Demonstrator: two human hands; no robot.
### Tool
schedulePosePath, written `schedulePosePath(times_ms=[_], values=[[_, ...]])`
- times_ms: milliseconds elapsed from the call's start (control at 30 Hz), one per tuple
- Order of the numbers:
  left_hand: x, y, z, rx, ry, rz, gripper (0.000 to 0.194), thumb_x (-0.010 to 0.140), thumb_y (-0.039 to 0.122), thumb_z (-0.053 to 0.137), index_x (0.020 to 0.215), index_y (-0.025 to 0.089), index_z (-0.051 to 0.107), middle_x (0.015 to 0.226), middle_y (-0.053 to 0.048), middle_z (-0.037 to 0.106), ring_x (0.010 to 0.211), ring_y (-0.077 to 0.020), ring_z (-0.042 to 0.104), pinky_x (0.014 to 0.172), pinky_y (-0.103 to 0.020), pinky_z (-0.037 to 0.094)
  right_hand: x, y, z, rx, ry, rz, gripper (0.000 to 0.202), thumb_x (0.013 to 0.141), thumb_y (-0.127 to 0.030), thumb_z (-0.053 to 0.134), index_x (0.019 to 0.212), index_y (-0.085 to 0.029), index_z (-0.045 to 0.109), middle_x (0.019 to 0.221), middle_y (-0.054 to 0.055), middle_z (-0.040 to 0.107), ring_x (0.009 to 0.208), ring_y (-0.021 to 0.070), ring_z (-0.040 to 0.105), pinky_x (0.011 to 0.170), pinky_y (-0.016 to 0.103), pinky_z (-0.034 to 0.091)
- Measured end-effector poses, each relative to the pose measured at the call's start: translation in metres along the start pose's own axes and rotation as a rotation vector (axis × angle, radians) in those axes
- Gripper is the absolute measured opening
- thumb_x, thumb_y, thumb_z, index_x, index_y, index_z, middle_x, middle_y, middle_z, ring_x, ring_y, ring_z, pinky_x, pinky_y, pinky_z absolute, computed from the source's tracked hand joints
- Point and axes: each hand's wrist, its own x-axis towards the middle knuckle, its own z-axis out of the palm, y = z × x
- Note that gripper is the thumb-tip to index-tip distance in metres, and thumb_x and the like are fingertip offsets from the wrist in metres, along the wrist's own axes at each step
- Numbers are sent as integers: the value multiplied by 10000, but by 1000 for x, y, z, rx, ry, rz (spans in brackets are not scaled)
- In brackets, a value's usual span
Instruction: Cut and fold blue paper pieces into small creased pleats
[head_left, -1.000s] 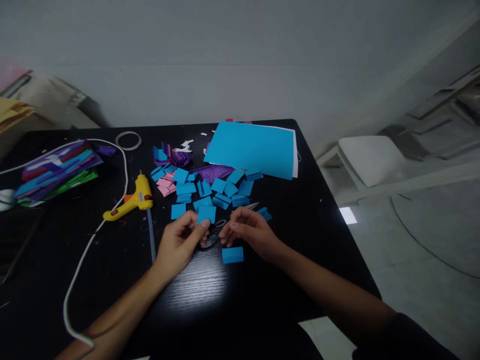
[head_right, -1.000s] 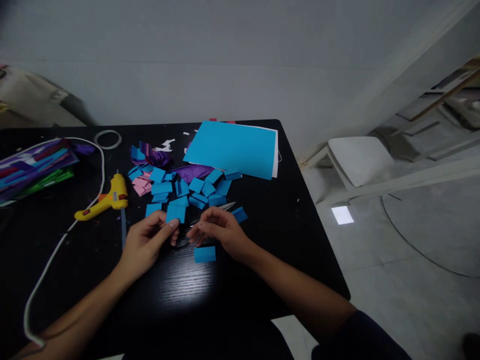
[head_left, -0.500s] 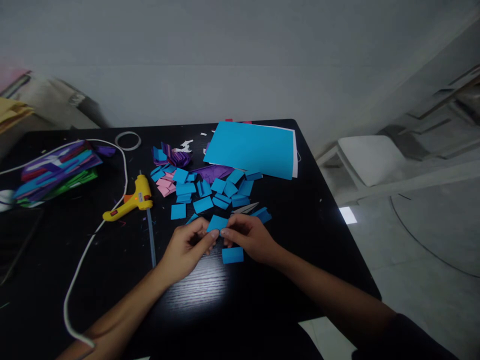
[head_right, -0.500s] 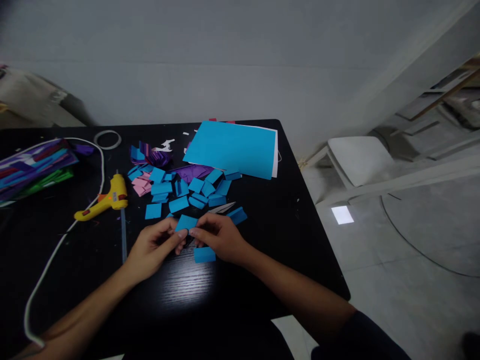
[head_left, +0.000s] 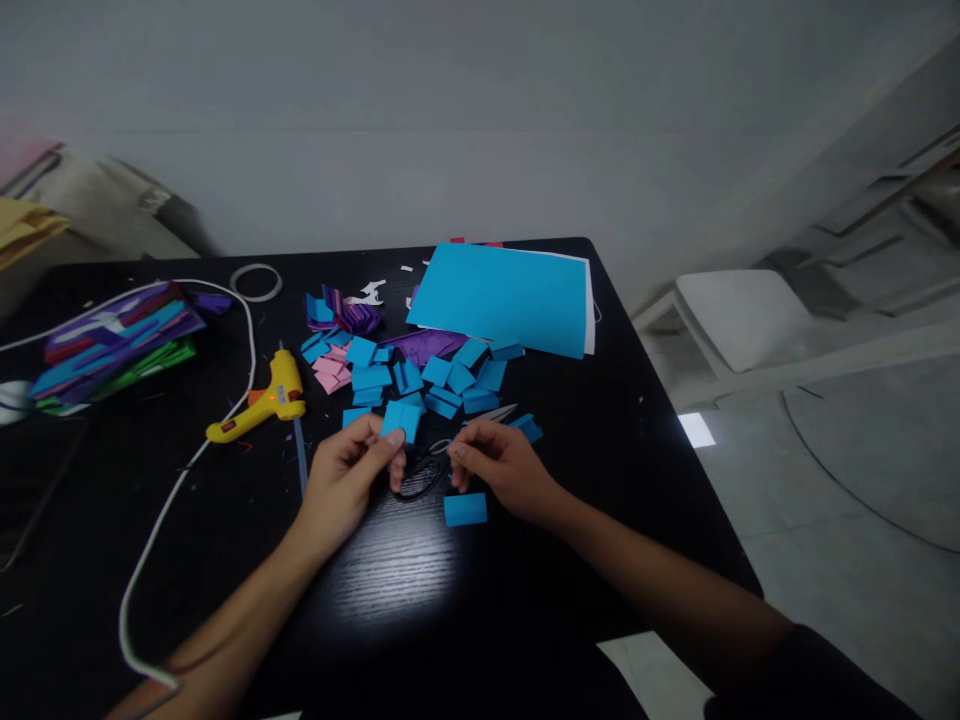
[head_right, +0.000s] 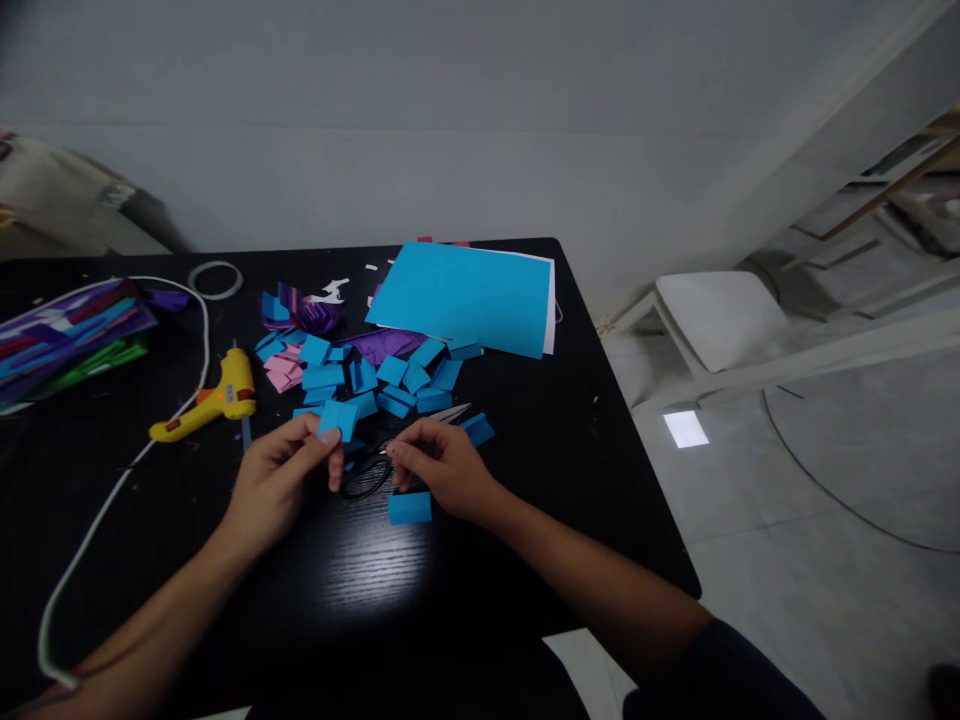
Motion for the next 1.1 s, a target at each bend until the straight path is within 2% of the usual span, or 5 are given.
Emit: schedulePosePath(times_ms=[167, 300, 767, 1000, 1100], values=[[1, -3, 3, -199, -24, -119, 284, 892, 370, 746, 719, 159, 669, 615, 9, 629, 513, -107, 574, 506, -215, 480, 0, 1, 0, 5, 12, -1, 323, 853, -455, 772, 812, -157, 656, 641, -13, 686, 556, 107, 642, 587, 239, 527], [1, 1, 8, -277, -52, -190, 284, 842, 383, 800, 731, 141, 701, 669, -30, 688, 553, -131, 630, 511, -225, 525, 0, 2, 1, 11, 1, 20, 285, 806, -408, 823, 845, -155, 698, 647, -16, 695, 562, 104, 643, 588, 235, 531], [2, 8, 9, -309, -31, -228, 309, 781, 408, 854, 756, 137, 707, 709, -48, 735, 580, -139, 672, 546, -225, 553, 0, -3, 1, 59, -13, 47, 328, 834, -465, 794, 824, -153, 692, 733, 4, 716, 594, 115, 685, 574, 235, 560], [3, 8, 10, -353, 6, -243, 310, 749, 377, 879, 754, 127, 694, 699, -47, 727, 582, -144, 672, 546, -232, 566, 0, -4, -1, 113, 0, 46, 283, 818, -411, 821, 842, -159, 696, 743, -2, 715, 607, 110, 679, 598, 238, 575], [3, 9, 10, -390, 2, -242, 297, 749, 350, 880, 750, 120, 692, 691, -49, 721, 585, -148, 672, 541, -236, 572, -2, -4, 0, 125, -18, 46, 261, 779, -338, 857, 912, -171, 706, 828, 6, 724, 676, 121, 699, 607, 235, 583]])
